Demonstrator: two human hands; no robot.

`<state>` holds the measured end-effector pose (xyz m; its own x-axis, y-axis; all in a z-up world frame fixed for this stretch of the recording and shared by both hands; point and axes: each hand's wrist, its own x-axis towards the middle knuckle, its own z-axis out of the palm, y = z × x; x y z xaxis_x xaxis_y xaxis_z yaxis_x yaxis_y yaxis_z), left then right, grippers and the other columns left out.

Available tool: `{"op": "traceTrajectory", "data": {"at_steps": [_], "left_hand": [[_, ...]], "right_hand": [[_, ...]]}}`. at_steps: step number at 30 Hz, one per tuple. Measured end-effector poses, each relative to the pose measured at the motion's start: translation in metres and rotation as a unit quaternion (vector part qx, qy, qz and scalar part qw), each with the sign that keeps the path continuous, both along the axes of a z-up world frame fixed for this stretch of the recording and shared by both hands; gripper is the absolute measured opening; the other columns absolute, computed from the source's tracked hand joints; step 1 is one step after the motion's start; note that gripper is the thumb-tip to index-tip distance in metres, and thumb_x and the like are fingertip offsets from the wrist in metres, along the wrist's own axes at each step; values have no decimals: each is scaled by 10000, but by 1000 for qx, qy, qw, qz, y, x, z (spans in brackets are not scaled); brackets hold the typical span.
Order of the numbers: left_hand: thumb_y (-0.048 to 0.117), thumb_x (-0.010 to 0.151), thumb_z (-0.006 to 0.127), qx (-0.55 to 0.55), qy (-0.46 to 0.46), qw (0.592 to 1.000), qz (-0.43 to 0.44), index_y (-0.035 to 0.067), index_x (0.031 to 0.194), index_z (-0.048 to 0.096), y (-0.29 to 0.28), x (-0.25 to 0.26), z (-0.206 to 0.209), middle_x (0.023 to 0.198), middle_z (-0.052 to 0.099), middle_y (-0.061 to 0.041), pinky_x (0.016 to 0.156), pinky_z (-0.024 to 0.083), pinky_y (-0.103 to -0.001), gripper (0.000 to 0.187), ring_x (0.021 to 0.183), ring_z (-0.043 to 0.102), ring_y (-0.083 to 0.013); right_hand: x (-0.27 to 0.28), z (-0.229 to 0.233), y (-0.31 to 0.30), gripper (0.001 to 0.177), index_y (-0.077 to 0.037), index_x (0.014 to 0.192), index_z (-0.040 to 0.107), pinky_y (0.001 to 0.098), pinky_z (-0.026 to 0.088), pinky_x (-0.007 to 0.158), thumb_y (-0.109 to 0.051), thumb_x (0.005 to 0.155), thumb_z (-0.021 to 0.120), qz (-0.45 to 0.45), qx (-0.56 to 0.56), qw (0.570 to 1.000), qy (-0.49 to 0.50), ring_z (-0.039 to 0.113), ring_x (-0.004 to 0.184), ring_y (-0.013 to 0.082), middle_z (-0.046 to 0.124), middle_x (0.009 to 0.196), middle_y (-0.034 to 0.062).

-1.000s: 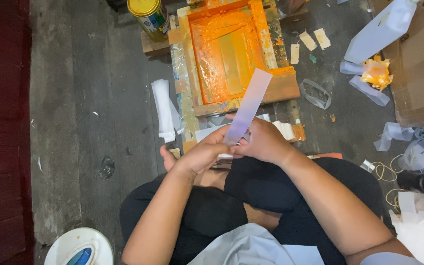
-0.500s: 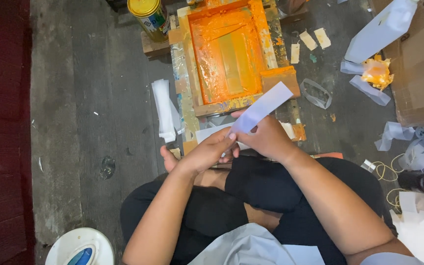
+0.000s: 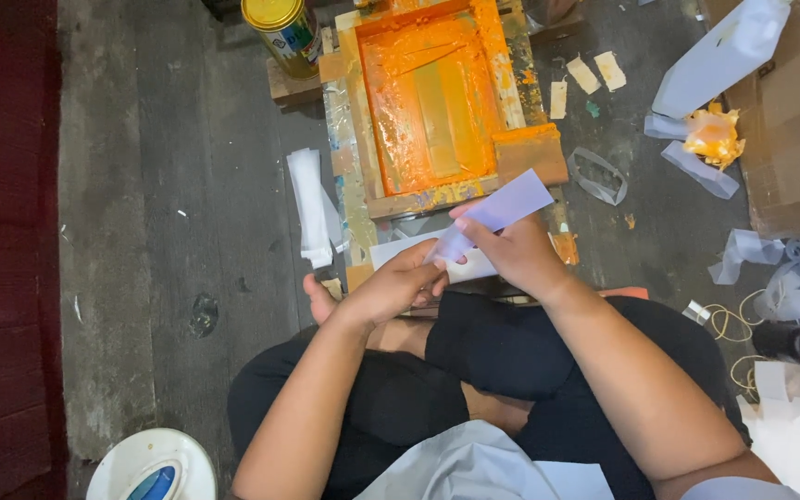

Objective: The person sits on the floor and folds white paper strips. They then use a squeegee to spread orange ink across a screen printing frame. The person places a folded paper strip onto the frame and presses the squeegee over it to transfer the ink.

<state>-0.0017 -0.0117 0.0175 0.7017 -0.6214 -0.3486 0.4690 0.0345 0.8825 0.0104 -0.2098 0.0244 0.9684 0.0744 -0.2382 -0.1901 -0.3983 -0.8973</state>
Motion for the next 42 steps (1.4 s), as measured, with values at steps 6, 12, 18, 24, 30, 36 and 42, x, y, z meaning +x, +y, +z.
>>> {"op": "traceTrajectory", "data": {"at_steps": [6,12,18,24,30,36,42], "left_hand": [[31,1050,366,33,-18,999,-12,-14,1093,573,0,-2,22,695,518,-67,478,386,-215,216,510,441,-82],[24,1049,366,31,-22,999,-14,-18,1098,569,0,-1,20,699,526,-70,485,391,-223,213,507,452,-86],[27,1040,376,25,-19,999,-16,-17,1090,563,1,-2,19,692,529,-65,477,366,-226,198,498,445,-92],[20,1042,365,28,-25,999,-23,-17,1090,566,3,-3,23,706,536,-65,480,371,-218,210,506,449,-85],[8,1038,365,31,-20,999,-32,7,1064,563,3,-1,19,699,540,-63,464,355,-230,200,502,437,-89],[15,1042,364,17,-10,999,-35,10,1061,552,4,-3,24,697,538,-63,464,365,-223,190,505,447,-85],[-4,1028,362,6,-6,1000,-30,-17,1093,560,2,-6,24,684,534,-61,442,363,-213,209,488,454,-85]], "right_hand": [[10,3,-11,282,-61,1162,757,457,560,883,-268,979,702,-47,14,999,0,734,910,296,737,941,176],[17,-20,-29,305,-80,1143,778,384,556,804,-332,974,752,-94,38,995,-19,683,819,181,721,868,132],[21,-15,-35,236,-50,1083,782,343,530,711,-266,1015,716,-100,65,990,-70,617,682,158,650,709,111],[27,-17,-45,169,-56,1046,785,280,517,653,-189,1035,682,-110,58,985,-120,608,646,118,622,627,79],[31,-7,-47,169,-65,1078,775,224,478,613,-161,1053,638,-123,91,982,-110,568,607,93,609,618,52],[31,-11,-51,195,-74,1084,781,231,474,612,-171,1076,613,-125,82,983,-110,561,605,98,605,613,64],[31,-7,-49,151,-55,1048,781,199,423,586,-176,1061,691,-143,76,980,-118,528,573,76,570,559,43]]}}
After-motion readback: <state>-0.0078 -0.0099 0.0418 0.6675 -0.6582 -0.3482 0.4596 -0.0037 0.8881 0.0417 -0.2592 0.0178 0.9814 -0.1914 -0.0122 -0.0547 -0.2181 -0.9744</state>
